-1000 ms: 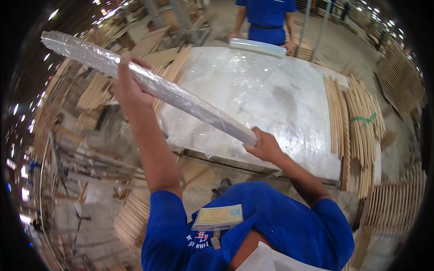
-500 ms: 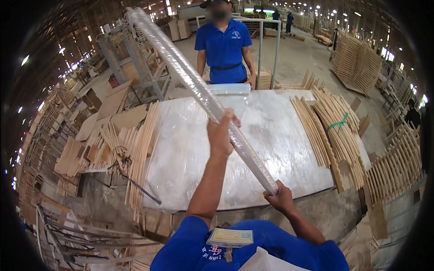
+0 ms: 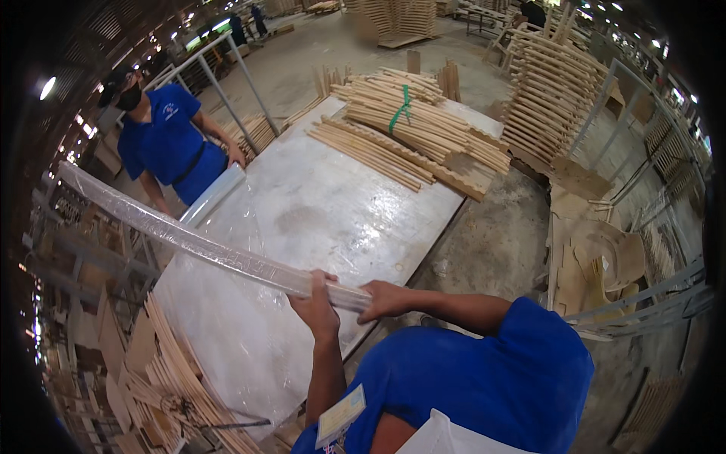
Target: The person gathers bundles of thin wooden sticks and wraps them tightly with clear plastic film on a white workbench. They roll the sticks to secure the film, then place the wrapped bundles aside.
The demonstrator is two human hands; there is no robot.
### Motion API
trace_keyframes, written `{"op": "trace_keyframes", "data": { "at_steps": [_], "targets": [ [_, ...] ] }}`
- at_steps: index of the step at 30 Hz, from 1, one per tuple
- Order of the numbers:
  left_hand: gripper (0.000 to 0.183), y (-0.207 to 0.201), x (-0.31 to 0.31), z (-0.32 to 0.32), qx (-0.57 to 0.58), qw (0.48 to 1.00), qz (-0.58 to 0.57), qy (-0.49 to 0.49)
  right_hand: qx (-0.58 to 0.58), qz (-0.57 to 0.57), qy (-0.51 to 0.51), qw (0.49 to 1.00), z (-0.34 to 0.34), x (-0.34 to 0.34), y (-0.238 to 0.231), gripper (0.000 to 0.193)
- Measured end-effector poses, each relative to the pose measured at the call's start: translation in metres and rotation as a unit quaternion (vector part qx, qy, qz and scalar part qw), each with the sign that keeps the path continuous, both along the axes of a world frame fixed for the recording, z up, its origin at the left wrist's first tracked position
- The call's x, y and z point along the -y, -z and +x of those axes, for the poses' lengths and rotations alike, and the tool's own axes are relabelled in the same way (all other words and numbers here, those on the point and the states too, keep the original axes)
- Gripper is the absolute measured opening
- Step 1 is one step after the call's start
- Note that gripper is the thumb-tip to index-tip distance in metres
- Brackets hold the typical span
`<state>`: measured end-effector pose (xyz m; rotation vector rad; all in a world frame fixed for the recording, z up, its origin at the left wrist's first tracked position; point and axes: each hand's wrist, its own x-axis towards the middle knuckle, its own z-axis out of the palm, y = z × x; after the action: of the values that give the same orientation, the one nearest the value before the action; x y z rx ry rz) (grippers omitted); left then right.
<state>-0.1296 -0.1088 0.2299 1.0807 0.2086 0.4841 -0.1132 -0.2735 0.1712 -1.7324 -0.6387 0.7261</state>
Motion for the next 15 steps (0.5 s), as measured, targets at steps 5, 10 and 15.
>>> {"op": "trace_keyframes", "data": {
  "at_steps": [5, 10, 15],
  "targets": [
    [0.01, 0.015, -0.006, 0.005, 0.074, 0.926, -0.231, 0.289, -0.323, 0.146, -0.16, 0.921, 0.015, 0.023, 0.007, 0.035],
    [0.014, 0.057, -0.039, 0.017, -0.004, 0.981, 0.081, 0.174, -0.08, -0.01, -0.091, 0.993, 0.023, 0.0, -0.017, 0.036],
    [0.044, 0.025, -0.006, 0.014, -0.058, 0.977, 0.118, 0.168, -0.144, -0.144, -0.071, 0.976, 0.027, 0.003, -0.007, 0.025]
  ]
}}
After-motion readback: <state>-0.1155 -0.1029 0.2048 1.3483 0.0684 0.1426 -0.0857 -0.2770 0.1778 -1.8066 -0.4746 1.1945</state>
